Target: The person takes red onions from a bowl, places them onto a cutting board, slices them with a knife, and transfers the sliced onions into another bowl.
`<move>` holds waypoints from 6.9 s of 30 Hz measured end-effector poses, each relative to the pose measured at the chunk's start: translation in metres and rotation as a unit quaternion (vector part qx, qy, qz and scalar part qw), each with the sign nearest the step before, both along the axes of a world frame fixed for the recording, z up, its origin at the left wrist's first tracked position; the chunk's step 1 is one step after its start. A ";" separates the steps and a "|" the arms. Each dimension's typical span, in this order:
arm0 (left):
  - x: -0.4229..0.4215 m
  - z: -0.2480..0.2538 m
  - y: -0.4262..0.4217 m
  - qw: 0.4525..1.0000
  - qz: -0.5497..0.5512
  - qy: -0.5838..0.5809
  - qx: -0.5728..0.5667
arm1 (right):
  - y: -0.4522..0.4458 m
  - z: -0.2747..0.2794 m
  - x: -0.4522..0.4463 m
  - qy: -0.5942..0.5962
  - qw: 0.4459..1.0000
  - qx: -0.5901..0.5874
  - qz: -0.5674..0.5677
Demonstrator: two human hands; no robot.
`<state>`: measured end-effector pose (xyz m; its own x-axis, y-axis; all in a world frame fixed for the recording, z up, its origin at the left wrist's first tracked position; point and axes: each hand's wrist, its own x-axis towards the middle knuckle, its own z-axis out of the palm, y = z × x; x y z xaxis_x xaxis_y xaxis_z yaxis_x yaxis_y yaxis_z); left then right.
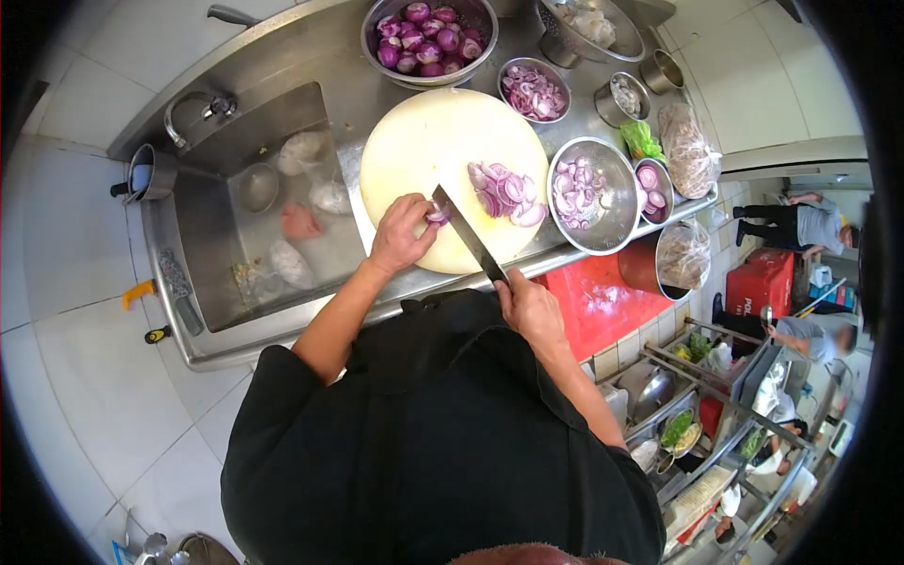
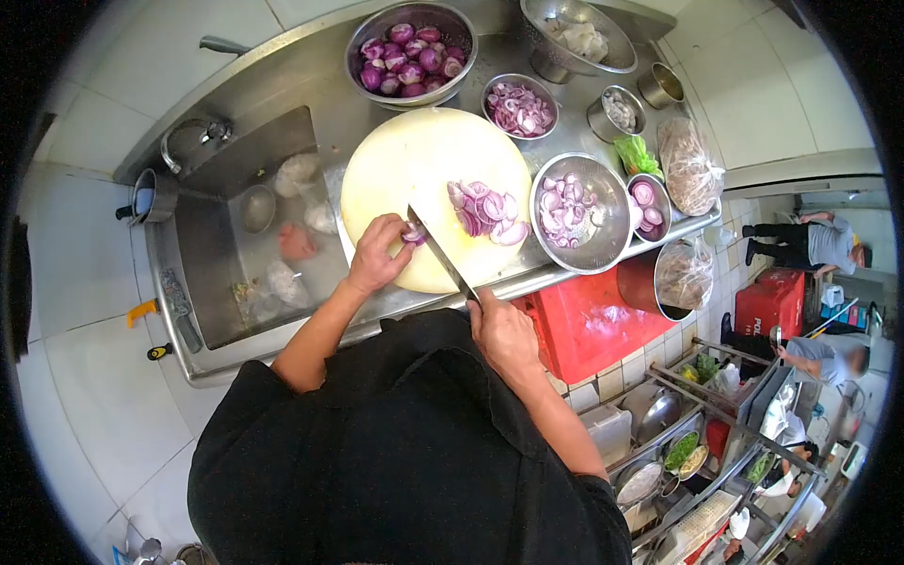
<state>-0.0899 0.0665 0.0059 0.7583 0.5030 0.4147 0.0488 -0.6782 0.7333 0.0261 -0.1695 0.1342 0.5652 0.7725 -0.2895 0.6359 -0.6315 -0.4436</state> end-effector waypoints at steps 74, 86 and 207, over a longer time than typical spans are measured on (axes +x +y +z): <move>0.007 -0.007 -0.021 0.997 -0.062 0.040 0.011 | 0.006 -0.026 0.002 -0.029 0.997 -0.067 0.016; 0.004 0.000 -0.020 0.996 -0.058 0.059 -0.015 | 0.000 -0.046 0.026 0.012 0.998 -0.056 0.022; 0.101 0.034 0.058 0.926 -0.178 0.297 -0.151 | 0.023 -0.043 0.006 0.158 0.985 -0.052 0.053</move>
